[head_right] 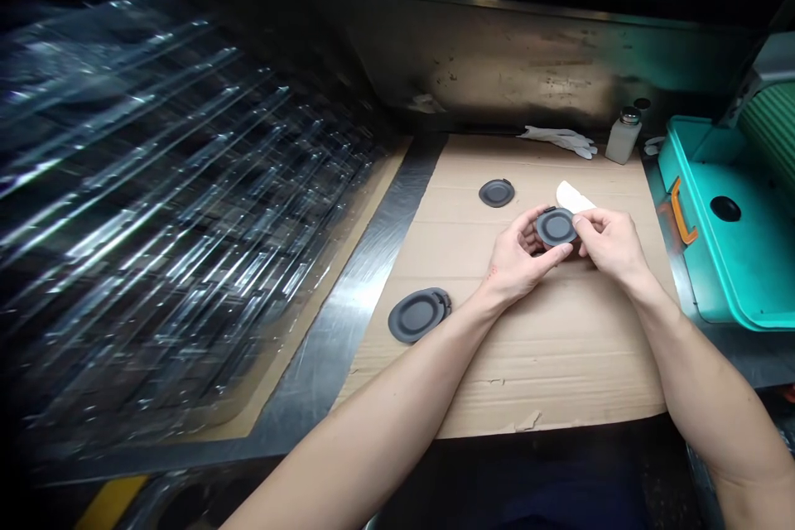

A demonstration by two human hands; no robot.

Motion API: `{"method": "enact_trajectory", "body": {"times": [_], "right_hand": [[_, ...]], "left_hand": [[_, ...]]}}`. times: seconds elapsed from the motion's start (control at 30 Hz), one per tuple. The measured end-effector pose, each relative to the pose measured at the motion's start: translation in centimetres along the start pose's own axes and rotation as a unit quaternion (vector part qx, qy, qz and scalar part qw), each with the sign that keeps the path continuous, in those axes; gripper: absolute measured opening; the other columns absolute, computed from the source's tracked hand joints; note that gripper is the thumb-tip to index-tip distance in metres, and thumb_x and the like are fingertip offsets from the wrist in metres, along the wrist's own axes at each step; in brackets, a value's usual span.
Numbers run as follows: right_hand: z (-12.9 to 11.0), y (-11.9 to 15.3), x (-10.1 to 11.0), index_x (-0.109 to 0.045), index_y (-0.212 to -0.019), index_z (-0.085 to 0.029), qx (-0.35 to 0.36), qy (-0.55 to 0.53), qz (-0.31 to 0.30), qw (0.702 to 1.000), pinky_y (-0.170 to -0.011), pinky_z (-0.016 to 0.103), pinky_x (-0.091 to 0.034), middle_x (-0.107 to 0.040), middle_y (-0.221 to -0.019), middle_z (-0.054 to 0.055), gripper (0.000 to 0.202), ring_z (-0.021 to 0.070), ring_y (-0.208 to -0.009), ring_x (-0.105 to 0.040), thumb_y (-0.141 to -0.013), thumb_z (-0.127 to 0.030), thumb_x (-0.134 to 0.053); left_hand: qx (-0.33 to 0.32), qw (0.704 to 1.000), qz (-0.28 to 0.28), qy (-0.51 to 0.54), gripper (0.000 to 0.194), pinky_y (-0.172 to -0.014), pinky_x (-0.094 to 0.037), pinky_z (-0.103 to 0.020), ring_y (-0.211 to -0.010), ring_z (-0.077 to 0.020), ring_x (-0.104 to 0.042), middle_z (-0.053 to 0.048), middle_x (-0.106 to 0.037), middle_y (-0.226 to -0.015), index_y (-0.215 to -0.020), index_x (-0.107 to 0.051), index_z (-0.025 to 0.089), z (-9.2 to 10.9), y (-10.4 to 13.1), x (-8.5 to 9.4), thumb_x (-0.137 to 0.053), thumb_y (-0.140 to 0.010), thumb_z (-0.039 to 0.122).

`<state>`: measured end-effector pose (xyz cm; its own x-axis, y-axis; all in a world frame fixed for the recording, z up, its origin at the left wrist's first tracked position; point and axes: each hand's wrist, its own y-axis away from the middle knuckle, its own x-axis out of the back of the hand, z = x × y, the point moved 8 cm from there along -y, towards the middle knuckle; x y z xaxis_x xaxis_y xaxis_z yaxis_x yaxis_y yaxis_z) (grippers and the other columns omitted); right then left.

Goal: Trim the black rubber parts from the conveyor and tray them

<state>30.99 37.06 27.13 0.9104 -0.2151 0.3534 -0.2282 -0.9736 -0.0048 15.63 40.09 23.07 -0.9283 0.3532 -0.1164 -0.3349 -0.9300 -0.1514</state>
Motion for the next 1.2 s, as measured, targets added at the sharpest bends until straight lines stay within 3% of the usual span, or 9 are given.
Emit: {"method": "enact_trajectory", "body": {"times": [0.2, 0.4, 0.8, 0.93, 1.03, 1.1, 1.17, 1.2], "right_hand": [[0.9, -0.1, -0.3, -0.076, -0.089, -0.016, -0.033, 0.003, -0.023, 0.999, -0.040, 0.022, -0.030, -0.061, -0.053, -0.001, 0.037, 0.0096, -0.042, -0.045, -0.084, -0.053, -0.071], [0.5, 0.1, -0.1, -0.067, -0.067, -0.018, -0.031, 0.025, -0.025, 0.999, -0.040, 0.022, -0.028, -0.058, -0.049, 0.001, 0.043, 0.0085, -0.041, -0.041, -0.087, -0.056, -0.068], [0.0, 0.2, 0.5, -0.069, -0.068, -0.017, -0.022, 0.011, 0.000, 1.000, -0.042, 0.024, -0.029, -0.059, -0.050, 0.002, 0.051, 0.0092, -0.041, -0.043, -0.088, -0.065, -0.067], [0.5, -0.1, -0.1, -0.072, -0.081, -0.017, -0.038, -0.013, -0.024, 0.999, -0.043, 0.023, -0.031, -0.062, -0.055, 0.001, 0.043, 0.0099, -0.045, -0.047, -0.078, -0.059, -0.078], [-0.2, 0.7, -0.5, -0.067, -0.085, -0.021, -0.076, -0.063, -0.037, 0.994, -0.042, 0.024, -0.031, -0.062, -0.055, -0.002, 0.041, 0.0116, -0.046, -0.049, -0.066, -0.053, -0.084], [-2.2, 2.0, 0.9, -0.063, -0.086, -0.026, -0.061, -0.105, -0.004, 0.993, -0.043, 0.027, -0.038, -0.064, -0.060, -0.003, 0.041, 0.0147, -0.050, -0.055, -0.065, -0.057, -0.082], [-5.3, 4.2, 4.0, -0.059, -0.087, -0.031, 0.016, -0.123, 0.063, 0.990, -0.050, 0.032, -0.051, -0.069, -0.071, -0.004, 0.046, 0.0198, -0.060, -0.065, -0.064, -0.064, -0.082], [-7.0, 6.2, 6.5, -0.058, -0.090, -0.032, 0.070, -0.104, 0.131, 0.983, -0.058, 0.037, -0.057, -0.072, -0.079, -0.003, 0.045, 0.0222, -0.069, -0.070, -0.069, -0.066, -0.078]], "left_hand": [[0.026, 1.000, 0.006, 0.013, 0.081, -0.092, -0.063, -0.036, -0.104, -0.0237, -0.075, -0.013, -0.076, -0.121, -0.143, -0.059, 0.016, -0.3, 0.1, 0.2, -0.092, -0.072, 0.036], [0.038, 0.999, 0.014, 0.031, 0.079, -0.085, -0.063, -0.034, -0.094, -0.0214, -0.075, -0.012, -0.077, -0.112, -0.139, -0.063, 0.014, -0.5, 0.0, 0.4, -0.093, -0.071, 0.040], [0.051, 0.998, -0.006, 0.034, 0.070, -0.089, -0.062, -0.036, -0.097, -0.0227, -0.076, -0.013, -0.078, -0.114, -0.131, -0.066, 0.015, -0.6, 0.0, 0.2, -0.092, -0.073, 0.046], [0.025, 1.000, -0.015, 0.010, 0.079, -0.090, -0.063, -0.036, -0.103, -0.0244, -0.075, -0.015, -0.076, -0.120, -0.137, -0.062, 0.015, -0.6, -0.5, 0.1, -0.092, -0.071, 0.046], [-0.002, 0.999, -0.036, -0.013, 0.098, -0.093, -0.063, -0.036, -0.106, -0.0236, -0.075, -0.013, -0.074, -0.125, -0.148, -0.052, 0.019, -0.3, -0.2, -0.2, -0.096, -0.064, 0.043], [0.019, 0.998, -0.040, -0.035, 0.107, -0.086, -0.064, -0.036, -0.089, -0.0190, -0.074, -0.007, -0.076, -0.112, -0.152, -0.047, 0.023, -0.5, 0.1, -0.1, -0.097, -0.060, 0.043], [0.041, 0.996, -0.043, -0.064, 0.094, -0.083, -0.064, -0.036, -0.078, -0.0165, -0.071, 0.000, -0.074, -0.098, -0.141, -0.057, 0.026, -0.9, 0.1, 0.1, -0.096, -0.058, 0.047], [0.054, 0.994, -0.049, -0.085, 0.084, -0.082, -0.064, -0.037, -0.078, -0.0169, -0.070, 0.003, -0.073, -0.092, -0.131, -0.064, 0.028, -1.3, -0.2, 0.1, -0.095, -0.057, 0.051]]}}
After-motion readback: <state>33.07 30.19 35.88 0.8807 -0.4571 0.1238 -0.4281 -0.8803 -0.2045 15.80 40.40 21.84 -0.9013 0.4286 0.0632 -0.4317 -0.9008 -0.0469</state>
